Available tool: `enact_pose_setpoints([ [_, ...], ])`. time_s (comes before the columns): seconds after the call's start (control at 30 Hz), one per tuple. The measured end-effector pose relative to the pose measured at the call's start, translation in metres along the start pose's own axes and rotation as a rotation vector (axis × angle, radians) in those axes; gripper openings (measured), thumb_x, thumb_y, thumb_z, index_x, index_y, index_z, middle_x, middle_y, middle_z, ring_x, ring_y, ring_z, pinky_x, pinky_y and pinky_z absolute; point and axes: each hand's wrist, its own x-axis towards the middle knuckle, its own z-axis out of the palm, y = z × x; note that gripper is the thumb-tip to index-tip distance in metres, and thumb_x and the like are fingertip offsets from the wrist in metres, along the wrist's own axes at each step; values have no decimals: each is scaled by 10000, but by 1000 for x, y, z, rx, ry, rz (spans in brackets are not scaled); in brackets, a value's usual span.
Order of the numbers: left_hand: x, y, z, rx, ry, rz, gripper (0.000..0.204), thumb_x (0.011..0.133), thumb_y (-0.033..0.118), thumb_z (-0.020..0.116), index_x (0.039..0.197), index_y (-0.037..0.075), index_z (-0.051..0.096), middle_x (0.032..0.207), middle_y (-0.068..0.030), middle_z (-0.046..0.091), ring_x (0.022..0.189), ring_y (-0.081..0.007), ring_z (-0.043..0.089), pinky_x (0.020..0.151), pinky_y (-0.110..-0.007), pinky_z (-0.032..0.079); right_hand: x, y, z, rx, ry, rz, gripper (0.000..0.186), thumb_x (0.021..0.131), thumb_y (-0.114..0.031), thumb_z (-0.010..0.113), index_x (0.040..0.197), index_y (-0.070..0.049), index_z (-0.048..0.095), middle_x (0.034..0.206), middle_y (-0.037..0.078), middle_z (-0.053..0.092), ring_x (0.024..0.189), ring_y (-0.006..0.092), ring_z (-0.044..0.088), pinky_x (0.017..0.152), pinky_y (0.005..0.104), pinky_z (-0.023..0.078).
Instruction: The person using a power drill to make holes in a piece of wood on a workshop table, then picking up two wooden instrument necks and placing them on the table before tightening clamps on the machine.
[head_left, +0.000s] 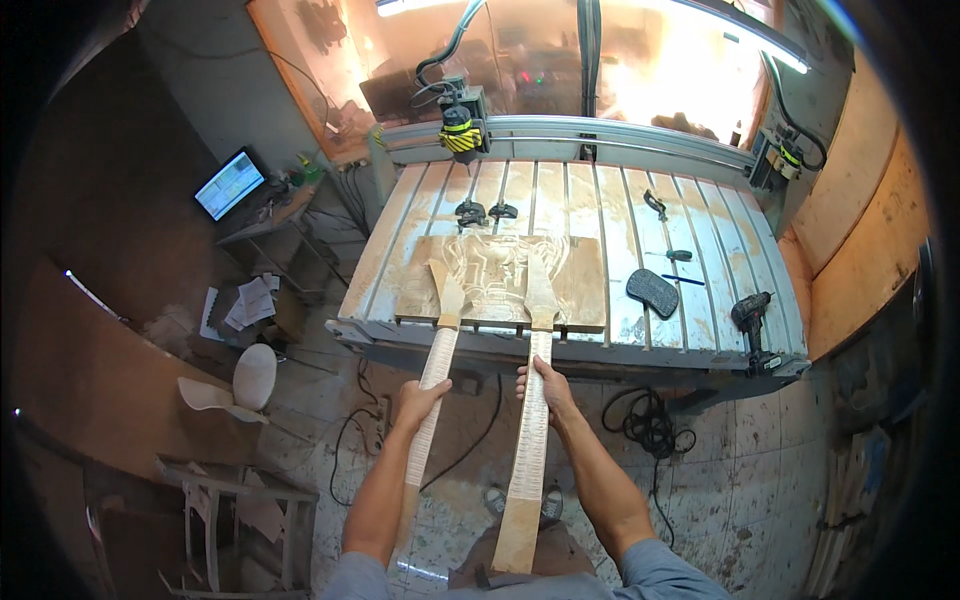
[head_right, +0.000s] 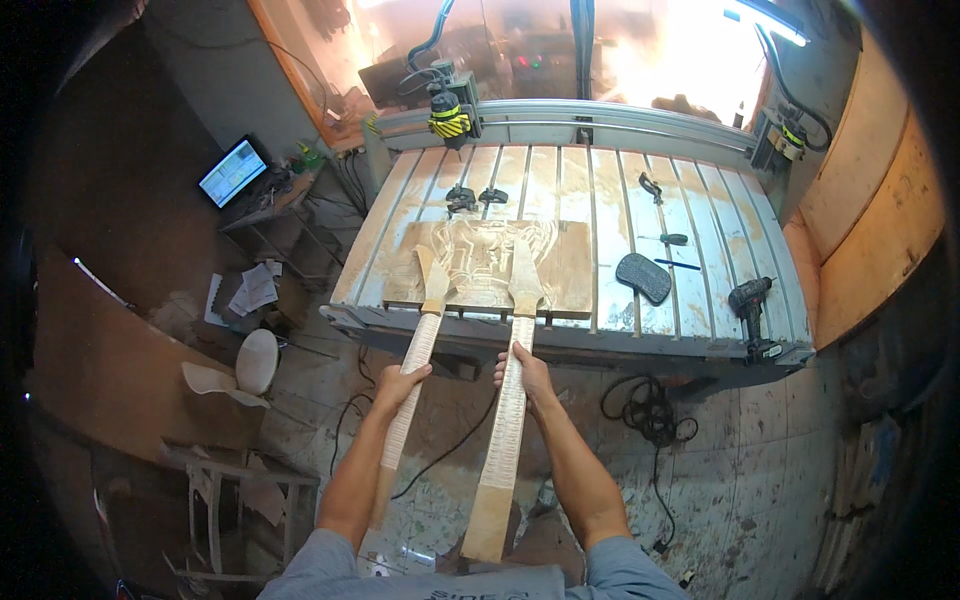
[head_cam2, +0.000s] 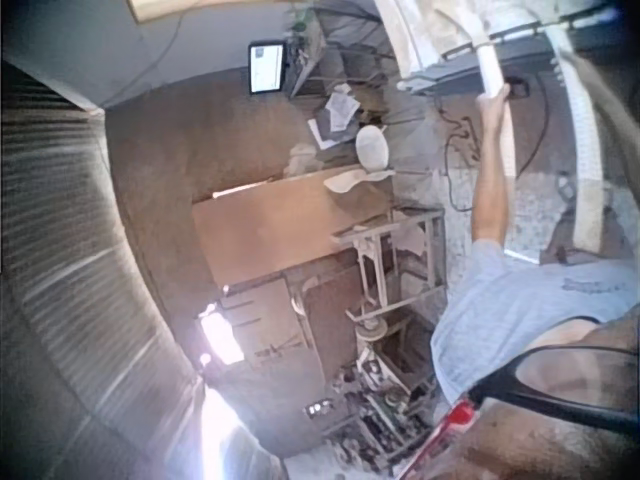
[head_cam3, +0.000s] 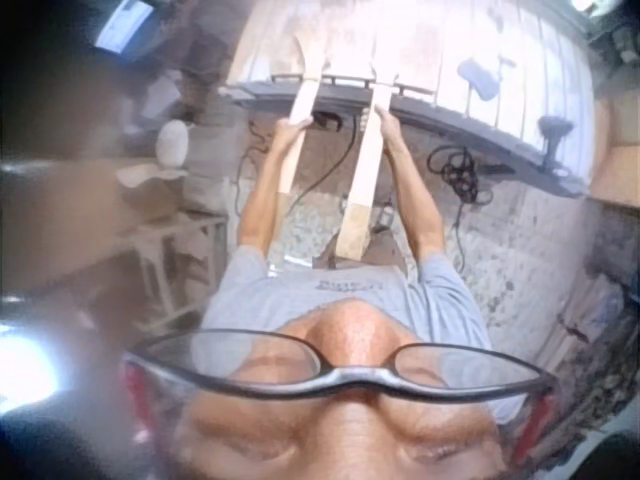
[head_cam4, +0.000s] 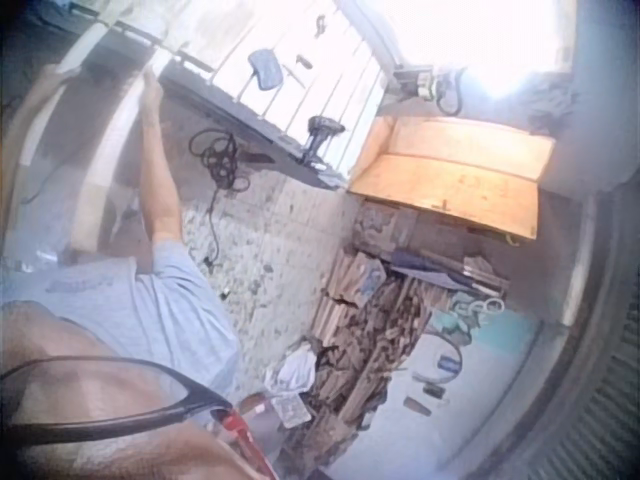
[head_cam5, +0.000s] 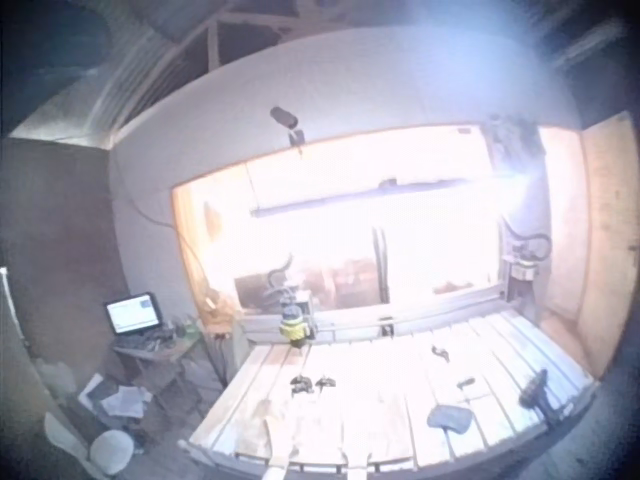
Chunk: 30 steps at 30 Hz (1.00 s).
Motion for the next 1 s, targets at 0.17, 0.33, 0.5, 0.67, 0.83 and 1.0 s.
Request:
enact_pose_setpoints([
  [0.17, 39, -2, -14, -17, -92, -7, 515, 806, 443, 824, 943, -48, 752, 831, -131, 732, 710, -209, 695, 626, -366, 533, 23, -9, 14, 13, 61, -13, 526, 1067, -436, 472, 1135, 82, 541, 883, 214, 680, 687, 269, 694, 619, 368, 604],
  [0.33, 28, 15, -49, -118, -334, -80, 466, 1002, 380, 641, 1266, -2, 603, 978, -42, 677, 775, -122, 643, 639, -284, 526, 49, -21, 24, 4, 68, -58, 544, 1072, -454, 462, 1153, 80, 529, 960, 244, 678, 747, 287, 711, 655, 371, 627],
  [0.5, -51, -54, -114, -415, -549, -263, 442, 1043, 368, 576, 1306, 13, 573, 1125, -70, 673, 956, -156, 669, 783, -334, 569, 68, -28, 24, 25, 89, -53, 611, 1059, -479, 472, 1195, 115, 513, 1007, 298, 686, 750, 321, 724, 633, 390, 638],
  [0.67, -139, -86, -127, -528, -491, -244, 475, 1007, 295, 633, 1337, -33, 540, 1168, -99, 668, 1012, -185, 675, 854, -343, 568, 68, -29, 31, 32, 94, -30, 656, 1056, -481, 475, 1268, 140, 470, 1075, 320, 657, 858, 350, 723, 692, 404, 647],
  [0.83, -152, -88, -104, -638, -339, -175, 461, 972, 216, 663, 1316, -66, 541, 1139, -121, 673, 979, -197, 682, 848, -341, 573, 30, -18, 28, 83, 15, -10, 672, 1071, -472, 420, 1401, 112, 374, 1151, 309, 618, 996, 358, 701, 805, 430, 635],
  [1.0, -153, -82, -104, -765, -315, -196, 425, 964, 197, 639, 1308, -42, 564, 1117, -138, 673, 976, -233, 689, 769, -415, 611, -75, 6, 45, 14, -102, 32, 605, 1080, -476, 365, 1377, 47, 431, 1105, 223, 671, 959, 293, 711, 809, 398, 617],
])
